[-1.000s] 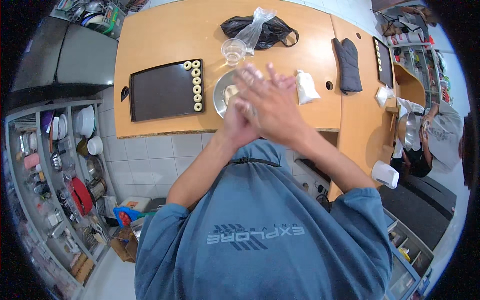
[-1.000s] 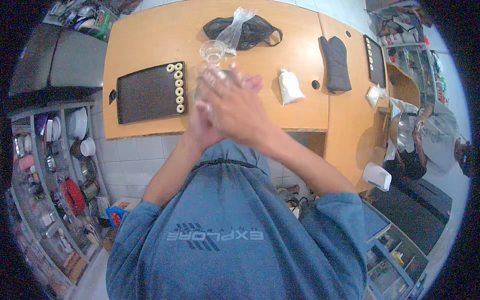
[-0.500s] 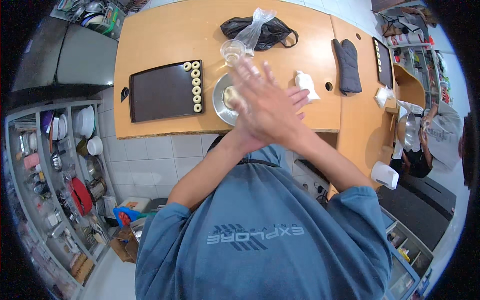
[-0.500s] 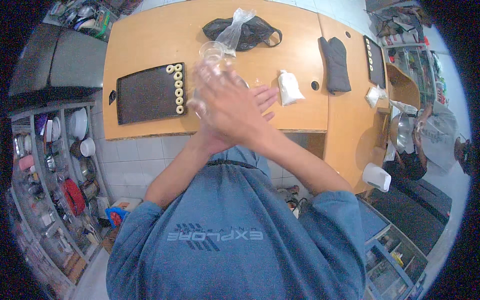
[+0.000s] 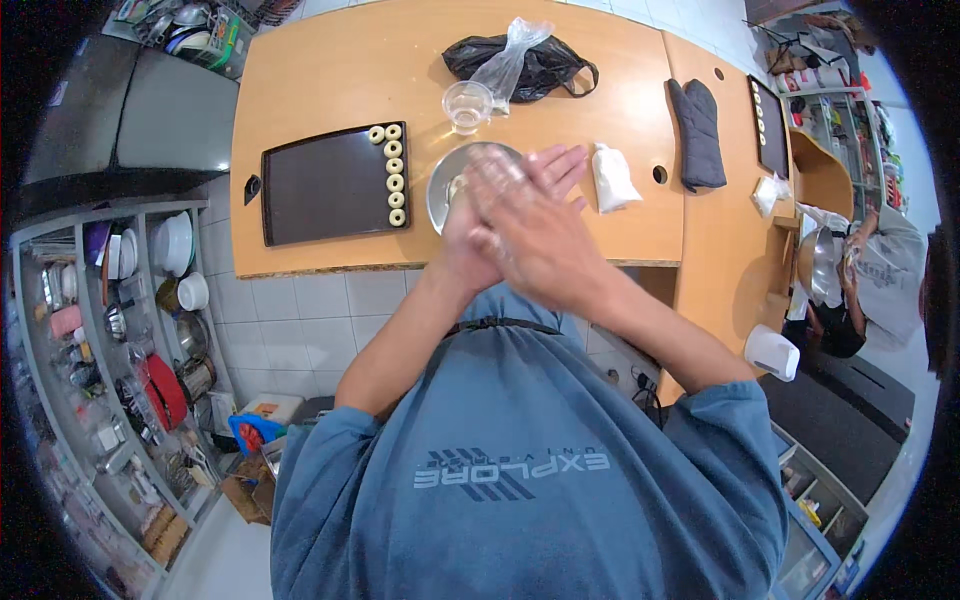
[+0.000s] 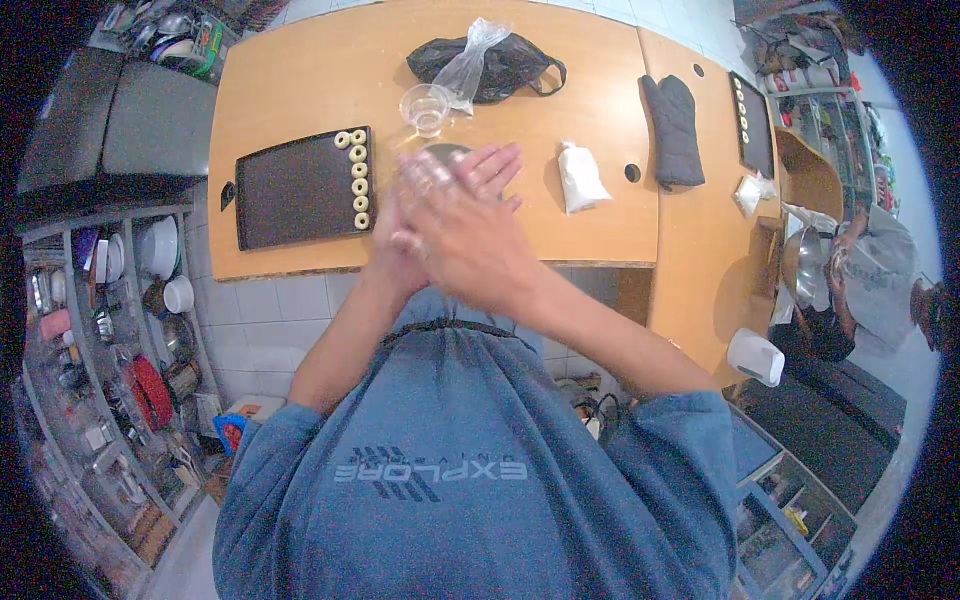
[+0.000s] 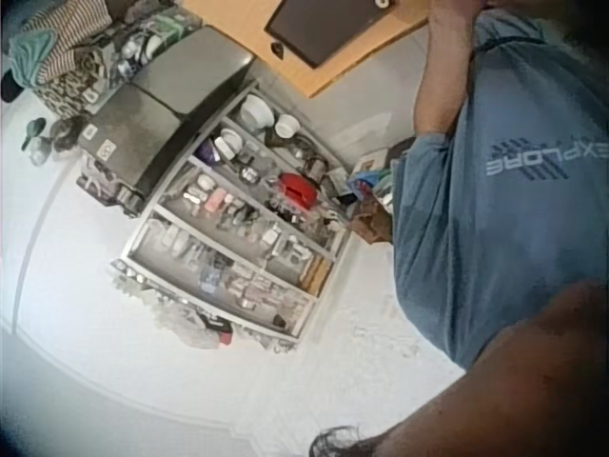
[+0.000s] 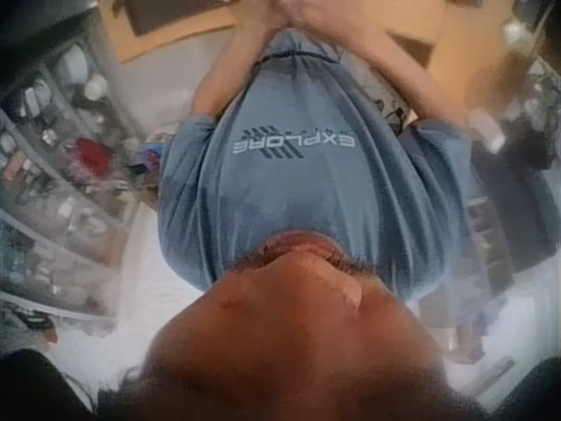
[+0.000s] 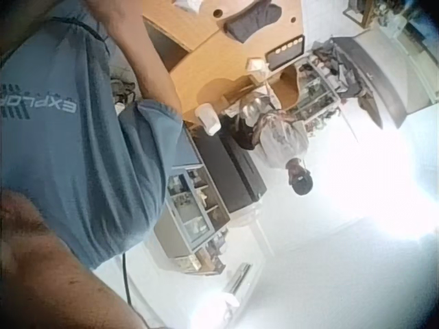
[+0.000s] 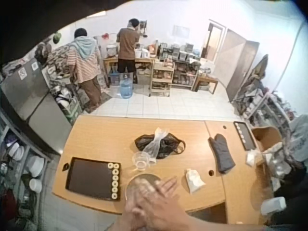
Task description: The person forms small pieces of dough by hand, rolling them into spheres and flattening them slightly before placing them onto a baking tray.
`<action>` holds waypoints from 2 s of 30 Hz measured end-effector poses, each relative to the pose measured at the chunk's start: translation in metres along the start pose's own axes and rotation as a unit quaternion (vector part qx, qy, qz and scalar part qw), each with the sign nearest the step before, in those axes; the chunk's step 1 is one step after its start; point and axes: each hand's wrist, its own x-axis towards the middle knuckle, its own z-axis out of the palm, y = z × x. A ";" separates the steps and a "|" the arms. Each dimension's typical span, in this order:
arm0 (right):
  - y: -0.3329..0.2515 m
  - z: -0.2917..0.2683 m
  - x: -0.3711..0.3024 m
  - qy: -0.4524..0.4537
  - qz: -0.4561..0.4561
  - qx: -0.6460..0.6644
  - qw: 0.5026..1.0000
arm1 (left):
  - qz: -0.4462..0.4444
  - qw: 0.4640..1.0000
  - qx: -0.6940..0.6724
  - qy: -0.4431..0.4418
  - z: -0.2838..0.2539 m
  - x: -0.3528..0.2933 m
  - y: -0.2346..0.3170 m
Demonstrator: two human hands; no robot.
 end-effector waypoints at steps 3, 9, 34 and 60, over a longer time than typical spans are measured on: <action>0.011 -0.003 0.012 0.077 0.026 -0.111 0.990 | -0.045 0.998 -0.050 0.014 0.006 -0.006 -0.010; -0.003 -0.001 0.008 0.043 -0.053 0.002 0.998 | 0.057 0.965 0.256 -0.002 0.004 0.000 0.001; 0.013 -0.001 0.018 0.070 0.006 -0.077 0.995 | -0.058 0.998 -0.008 -0.001 0.007 -0.005 -0.014; -0.003 0.000 0.000 0.071 -0.047 0.031 0.996 | 0.044 0.991 0.123 -0.018 0.000 0.004 -0.009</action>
